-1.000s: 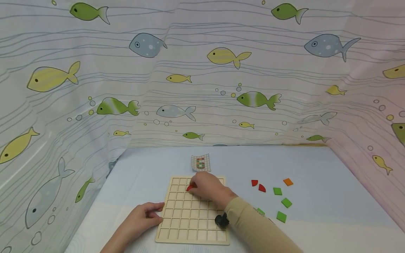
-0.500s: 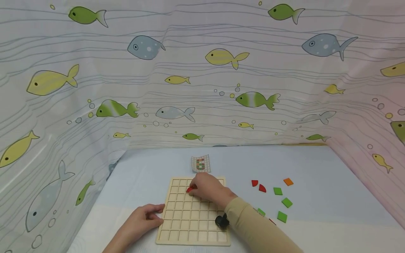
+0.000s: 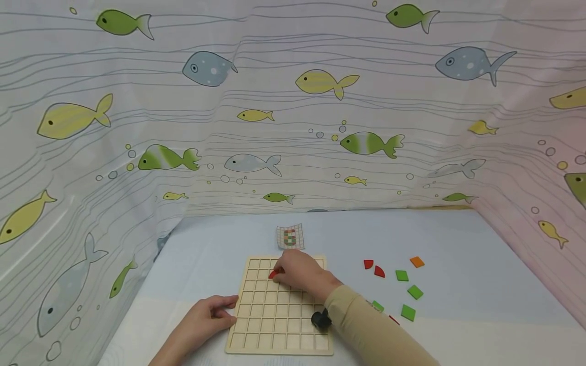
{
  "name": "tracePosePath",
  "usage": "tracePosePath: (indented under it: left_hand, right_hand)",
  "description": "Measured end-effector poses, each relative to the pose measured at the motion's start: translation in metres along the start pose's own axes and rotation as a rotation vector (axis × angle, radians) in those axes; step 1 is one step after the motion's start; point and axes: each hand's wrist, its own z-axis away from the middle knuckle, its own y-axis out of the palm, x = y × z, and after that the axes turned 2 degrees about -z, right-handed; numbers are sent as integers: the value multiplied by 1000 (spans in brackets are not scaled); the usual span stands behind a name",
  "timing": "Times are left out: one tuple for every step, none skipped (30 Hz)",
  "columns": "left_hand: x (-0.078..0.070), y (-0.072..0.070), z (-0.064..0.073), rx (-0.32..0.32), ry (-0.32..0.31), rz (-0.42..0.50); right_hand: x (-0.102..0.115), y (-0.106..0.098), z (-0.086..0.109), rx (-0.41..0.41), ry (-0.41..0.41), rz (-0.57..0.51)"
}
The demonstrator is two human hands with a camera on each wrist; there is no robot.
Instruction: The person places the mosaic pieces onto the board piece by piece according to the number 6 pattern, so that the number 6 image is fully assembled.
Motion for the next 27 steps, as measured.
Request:
tracePosePath:
  left_hand:
    - [0,0,0,-1,0,-2]
    - [0,0,0,-2,0,-3]
    - [0,0,0,-3,1,-4]
    - [0,0,0,-4,2,-5]
    - [0,0,0,-5,3,-8]
    - [0,1,0,-6,3,-10]
    - [0,1,0,-7,4,-11]
    - [0,1,0,-8,5,-12]
    - [0,1,0,-8,6,-12]
    - [0,1,0,-9,6,-13]
    - [0,1,0,-11,5,-14]
    - [0,1,0,-13,5,-16]
    - [0,1,0,-14,5,-18]
    - [0,1,0,-14,5,-20]
    - [-1,1,0,-15,4,-20]
    - [-1,2,0,-15,4,-22]
    - [-1,2,0,-14,3,-22]
    - [-1,2,0,-13,3,-21]
    - [-1,1,0,-12,2,-20]
    - [-1,1,-1,-12,1,-20]
    - [-1,1,-1,-12,0,-20]
    - [-1,1,-1,-13,-1,-22]
    - [0,1,-1,-13,-2,-23]
    - [0,1,-1,-14,-2,-23]
    - [0,1,-1,-15,-4,-25]
    - [0,1,-1,-16,-5,-25]
    - [0,1,-1,-17,-5,-26]
  right_hand:
    - [0,0,0,0,-2,5]
    - [0,0,1,-1,-1,8]
    - [0,0,1,-3,-2,12]
    - [0,0,1,-4,-1,17]
    - [0,0,1,-4,1,19]
    - [0,0,2,-4,2,21]
    - [1,0,2,-3,5,20]
    - [1,-1,3,-3,8,19]
    - [1,-2,3,-4,11,17]
    - [1,-3,4,-5,14,15]
    - [1,-4,6,-7,17,11]
    - [1,-5,7,-10,21,6]
    - [1,-6,9,-14,23,-2]
    - [0,-7,12,-19,24,-7]
    - [-1,-8,14,-26,29,-15]
    - [-2,-9,17,-32,31,-15]
    - [-3,-10,20,-38,33,-14]
    - [-5,-11,23,-42,38,-16]
    - [-6,-12,26,-47,44,-19]
    - [-7,-14,29,-51,54,-26]
    - [-8,-15,31,-54,67,-39]
    - [-9,-17,34,-57,80,-51]
    - [-10,-19,37,-59,98,-74]
    - [-11,-21,40,-63,115,-95]
    - [-12,-23,43,-67,129,-118]
    - [-14,-25,46,-70,145,-136]
    - [-15,-26,49,-74,159,-147]
